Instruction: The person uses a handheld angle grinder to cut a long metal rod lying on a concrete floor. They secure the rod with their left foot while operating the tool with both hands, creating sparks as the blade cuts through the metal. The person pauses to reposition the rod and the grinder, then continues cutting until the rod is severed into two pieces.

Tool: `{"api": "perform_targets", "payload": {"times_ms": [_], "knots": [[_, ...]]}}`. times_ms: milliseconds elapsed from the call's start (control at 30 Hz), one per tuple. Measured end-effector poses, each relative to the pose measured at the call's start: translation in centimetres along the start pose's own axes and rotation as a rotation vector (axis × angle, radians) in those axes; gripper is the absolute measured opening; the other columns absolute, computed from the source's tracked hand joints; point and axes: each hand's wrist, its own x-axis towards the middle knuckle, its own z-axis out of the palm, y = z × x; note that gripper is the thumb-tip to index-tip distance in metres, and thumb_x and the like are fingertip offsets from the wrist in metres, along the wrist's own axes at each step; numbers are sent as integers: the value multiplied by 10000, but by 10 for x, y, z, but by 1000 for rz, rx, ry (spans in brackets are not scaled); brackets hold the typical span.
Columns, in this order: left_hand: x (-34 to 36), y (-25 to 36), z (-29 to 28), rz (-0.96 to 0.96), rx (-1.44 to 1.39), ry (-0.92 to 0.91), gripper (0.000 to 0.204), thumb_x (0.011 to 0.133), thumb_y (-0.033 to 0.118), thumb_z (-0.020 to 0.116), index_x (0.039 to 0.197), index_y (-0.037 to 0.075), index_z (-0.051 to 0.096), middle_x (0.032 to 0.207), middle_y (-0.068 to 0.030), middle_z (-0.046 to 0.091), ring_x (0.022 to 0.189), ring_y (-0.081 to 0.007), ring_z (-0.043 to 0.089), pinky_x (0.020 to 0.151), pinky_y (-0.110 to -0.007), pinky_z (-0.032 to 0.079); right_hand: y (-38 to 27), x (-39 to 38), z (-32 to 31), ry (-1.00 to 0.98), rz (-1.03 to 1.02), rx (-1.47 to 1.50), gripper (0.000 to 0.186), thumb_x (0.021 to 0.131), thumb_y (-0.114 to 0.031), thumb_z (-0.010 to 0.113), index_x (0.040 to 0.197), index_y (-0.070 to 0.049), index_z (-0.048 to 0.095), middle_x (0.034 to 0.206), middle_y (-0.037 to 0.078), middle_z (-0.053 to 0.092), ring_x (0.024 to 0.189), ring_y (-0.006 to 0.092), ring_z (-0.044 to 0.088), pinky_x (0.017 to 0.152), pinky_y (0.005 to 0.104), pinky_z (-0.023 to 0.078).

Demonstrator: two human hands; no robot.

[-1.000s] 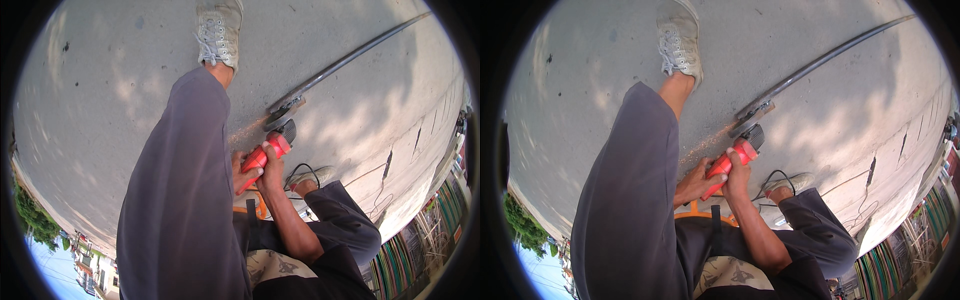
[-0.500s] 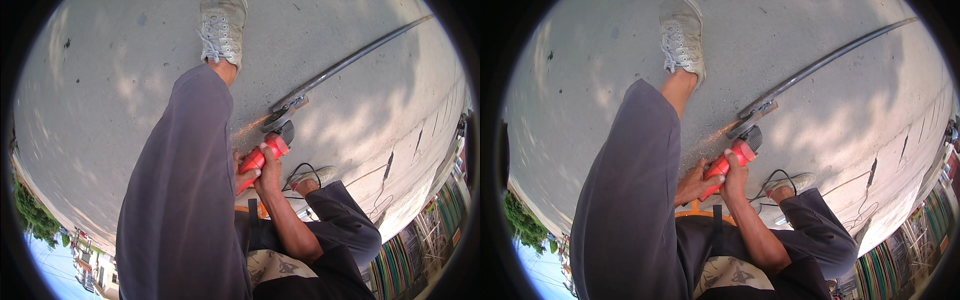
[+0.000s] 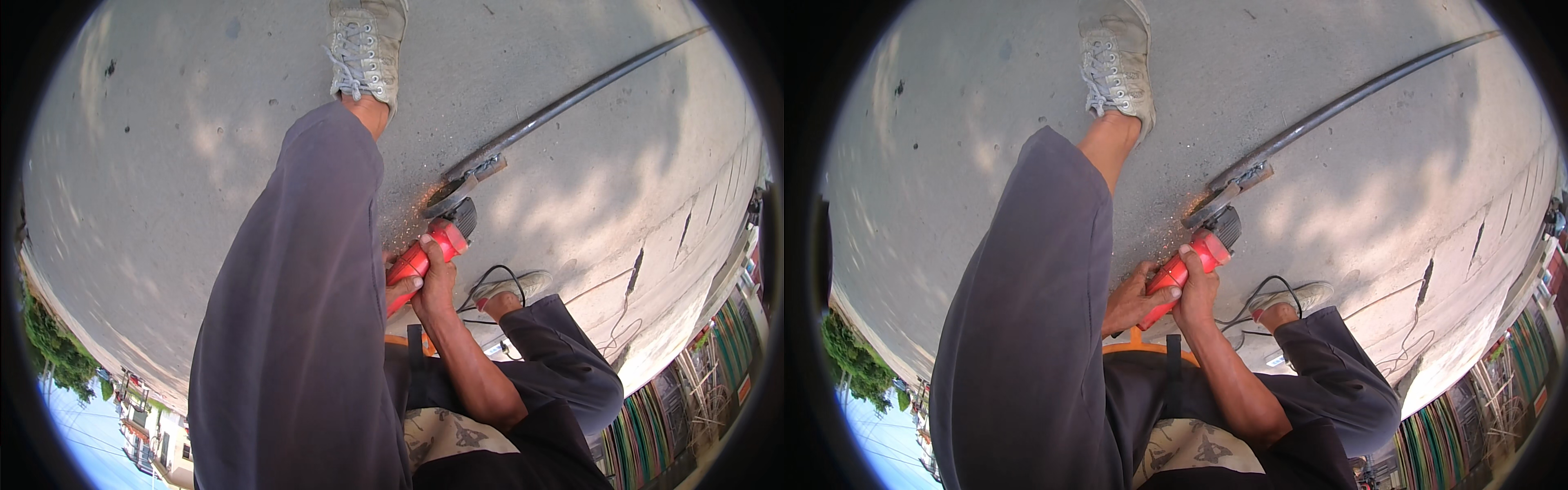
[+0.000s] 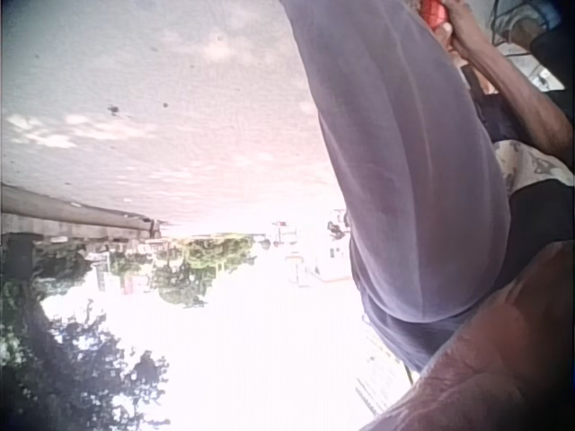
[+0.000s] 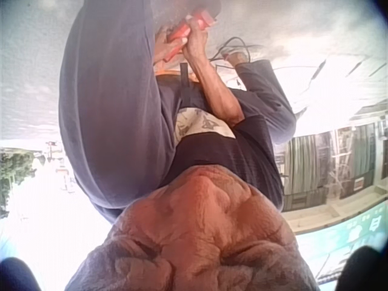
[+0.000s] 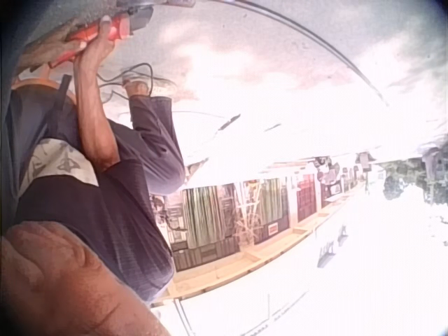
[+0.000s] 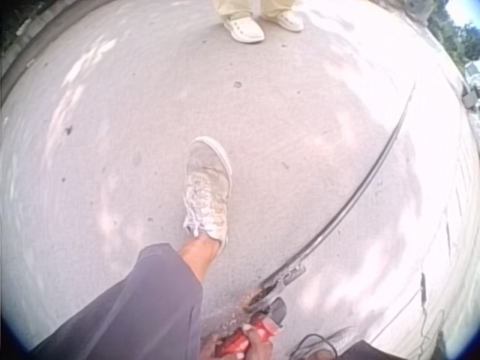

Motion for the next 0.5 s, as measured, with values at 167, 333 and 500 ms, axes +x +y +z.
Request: {"api": "perform_targets", "payload": {"times_ms": [167,333,500], "knots": [[3,-15,6,21,-149,21,709,940,286,777,1453,-38,412,1336,-218,627,1225,-305,640,1027,-422,530,1,-2,2,-1,12,-18,210,951,-193,738,1031,-41,617,878,47,642,732,158,634,660,345,546],[2,-9,3,35,-116,6,715,940,279,776,1467,-29,404,1342,-215,629,1230,-302,639,1033,-427,528,-2,-2,2,-5,3,-9,207,954,-185,733,1037,-34,619,882,53,647,738,164,641,660,350,551],[-13,18,-10,47,-98,53,636,932,335,761,1441,18,548,1323,-196,661,1220,-312,647,1030,-460,518,-3,-2,2,-7,-8,-36,290,948,-236,737,1047,6,613,893,100,659,756,207,665,681,381,583]]}}
